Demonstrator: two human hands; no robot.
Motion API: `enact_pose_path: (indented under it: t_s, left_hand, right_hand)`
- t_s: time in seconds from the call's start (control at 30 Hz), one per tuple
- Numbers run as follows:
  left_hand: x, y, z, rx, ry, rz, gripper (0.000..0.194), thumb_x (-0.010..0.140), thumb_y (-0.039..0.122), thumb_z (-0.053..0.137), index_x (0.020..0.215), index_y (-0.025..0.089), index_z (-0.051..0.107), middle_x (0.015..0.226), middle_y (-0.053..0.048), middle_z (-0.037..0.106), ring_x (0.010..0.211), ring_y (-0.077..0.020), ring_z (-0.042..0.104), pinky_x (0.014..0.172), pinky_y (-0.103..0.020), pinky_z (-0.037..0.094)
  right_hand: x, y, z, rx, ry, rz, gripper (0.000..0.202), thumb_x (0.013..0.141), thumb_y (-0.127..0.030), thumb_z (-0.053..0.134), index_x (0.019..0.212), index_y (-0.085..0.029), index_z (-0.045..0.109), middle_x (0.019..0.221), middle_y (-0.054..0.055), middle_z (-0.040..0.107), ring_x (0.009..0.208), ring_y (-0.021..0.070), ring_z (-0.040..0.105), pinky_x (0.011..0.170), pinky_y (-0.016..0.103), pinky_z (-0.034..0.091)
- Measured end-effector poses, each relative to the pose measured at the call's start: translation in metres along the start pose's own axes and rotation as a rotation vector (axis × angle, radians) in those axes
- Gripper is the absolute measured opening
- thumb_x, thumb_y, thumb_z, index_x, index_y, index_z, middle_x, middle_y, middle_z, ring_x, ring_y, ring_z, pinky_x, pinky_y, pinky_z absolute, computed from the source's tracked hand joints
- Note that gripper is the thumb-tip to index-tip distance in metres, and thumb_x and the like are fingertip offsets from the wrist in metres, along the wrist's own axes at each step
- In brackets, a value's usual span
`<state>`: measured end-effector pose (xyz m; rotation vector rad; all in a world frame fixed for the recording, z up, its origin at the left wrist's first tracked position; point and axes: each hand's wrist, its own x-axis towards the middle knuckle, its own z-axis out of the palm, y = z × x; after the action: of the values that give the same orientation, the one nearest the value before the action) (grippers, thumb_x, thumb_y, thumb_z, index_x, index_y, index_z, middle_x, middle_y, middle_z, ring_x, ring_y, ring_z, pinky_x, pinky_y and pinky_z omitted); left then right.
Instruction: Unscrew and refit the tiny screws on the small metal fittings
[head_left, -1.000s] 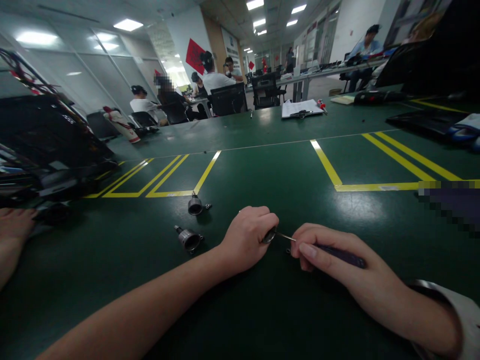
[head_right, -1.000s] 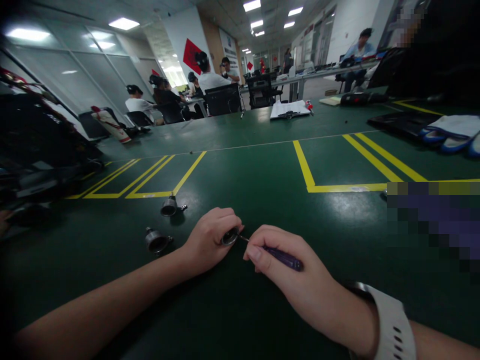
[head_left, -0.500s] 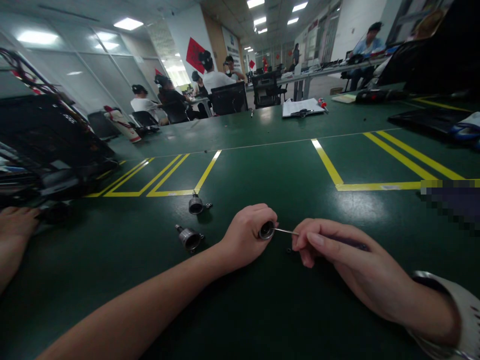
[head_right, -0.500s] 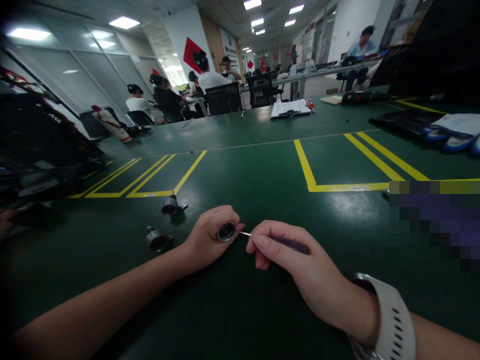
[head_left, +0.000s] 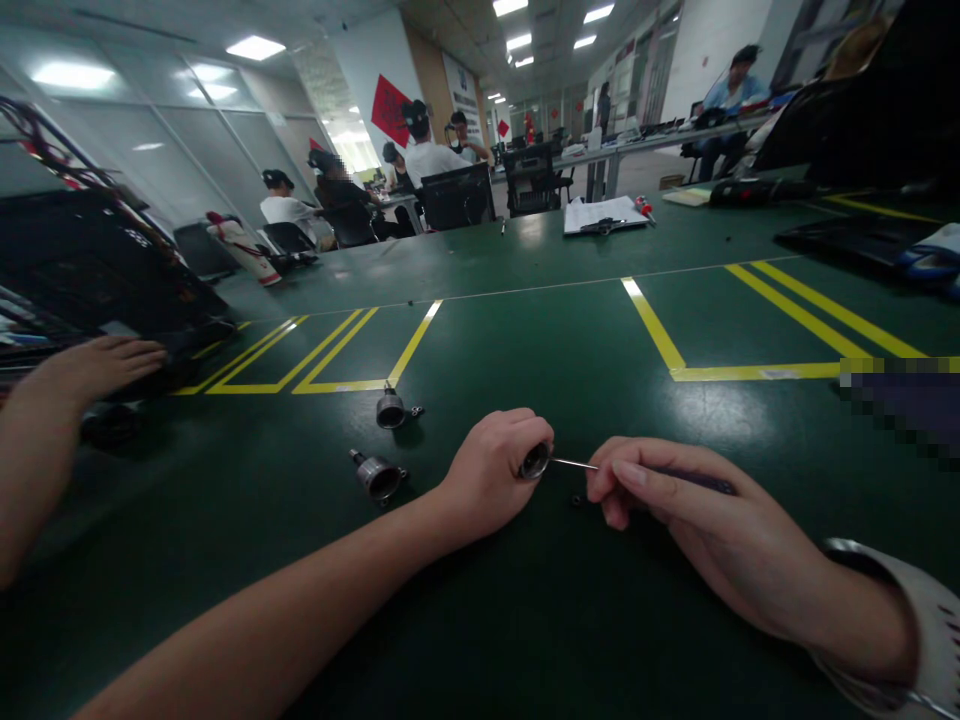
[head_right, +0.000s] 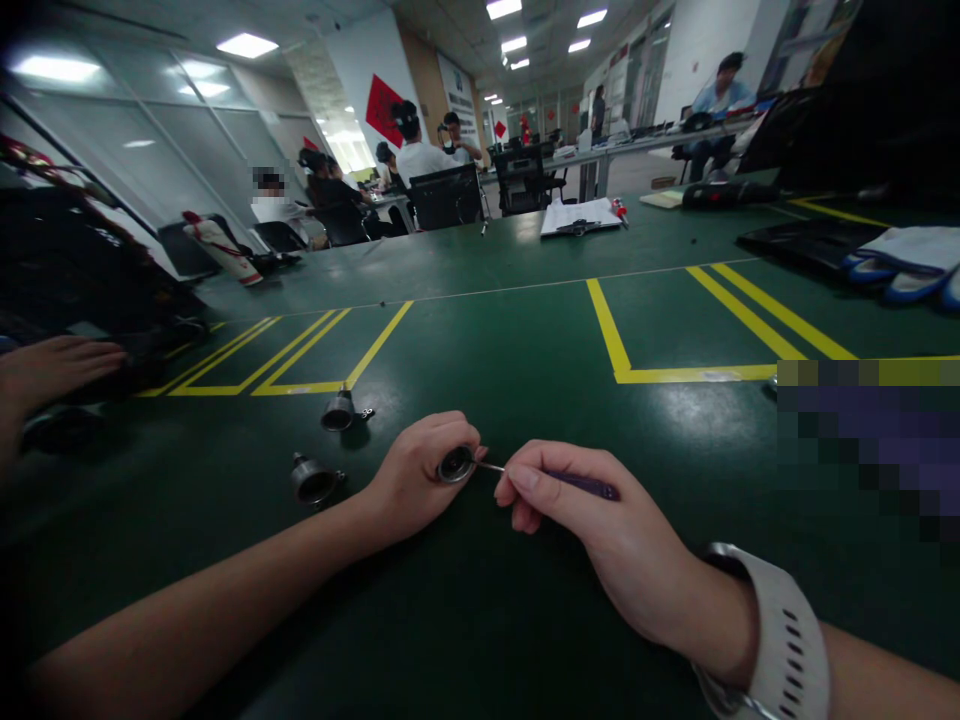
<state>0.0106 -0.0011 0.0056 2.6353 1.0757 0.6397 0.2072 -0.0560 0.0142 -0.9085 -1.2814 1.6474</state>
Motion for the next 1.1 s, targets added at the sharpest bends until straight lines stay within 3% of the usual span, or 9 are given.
enact_pose_path:
  t_s: [0.3, 0.57, 0.8, 1.1]
  left_hand:
    - [0.0009, 0.0006, 0.0000, -0.020, 0.006, -0.035, 0.012, 0.076, 0.006, 0.050, 0.069, 0.016, 0.049, 0.068, 0.001, 0.051, 0.064, -0.0113, 0.048, 0.057, -0.023, 0.034]
    - [0.0015, 0.0017, 0.0007, 0.049, -0.023, 0.000, 0.010, 0.077, 0.008, 0.050, 0.070, 0.015, 0.050, 0.067, 0.001, 0.050, 0.065, -0.0119, 0.048, 0.060, -0.024, 0.034]
    - [0.0001, 0.0019, -0.0008, -0.020, -0.004, 0.017, 0.011, 0.077, 0.008, 0.050, 0.069, 0.016, 0.050, 0.068, 0.000, 0.052, 0.065, -0.0116, 0.048, 0.059, -0.023, 0.034]
    - [0.0011, 0.0018, 0.0000, -0.023, 0.009, -0.004, 0.013, 0.077, 0.007, 0.050, 0.068, 0.016, 0.050, 0.067, 0.001, 0.050, 0.063, -0.0109, 0.047, 0.058, -0.023, 0.034]
  right_hand:
    - [-0.0017, 0.0018, -0.0011, 0.007, -0.011, -0.005, 0.020, 0.086, -0.032, 0.054, 0.077, -0.019, 0.067, 0.083, 0.003, 0.060, 0.073, 0.0142, 0.053, 0.066, 0.027, 0.042]
    - [-0.0038, 0.0033, -0.0031, -0.220, -0.034, -0.055, 0.020, 0.088, -0.036, 0.052, 0.084, -0.022, 0.065, 0.084, 0.002, 0.058, 0.076, 0.0148, 0.054, 0.069, 0.029, 0.040]
    - [0.0000, 0.0005, -0.0029, 0.047, -0.033, 0.005, 0.019, 0.086, -0.030, 0.054, 0.079, -0.019, 0.068, 0.082, 0.002, 0.061, 0.071, 0.0131, 0.053, 0.065, 0.026, 0.041]
    - [0.0011, -0.0021, -0.0027, 0.126, -0.002, 0.055, 0.020, 0.086, -0.027, 0.054, 0.076, -0.018, 0.068, 0.081, 0.003, 0.062, 0.072, 0.0134, 0.054, 0.065, 0.025, 0.042]
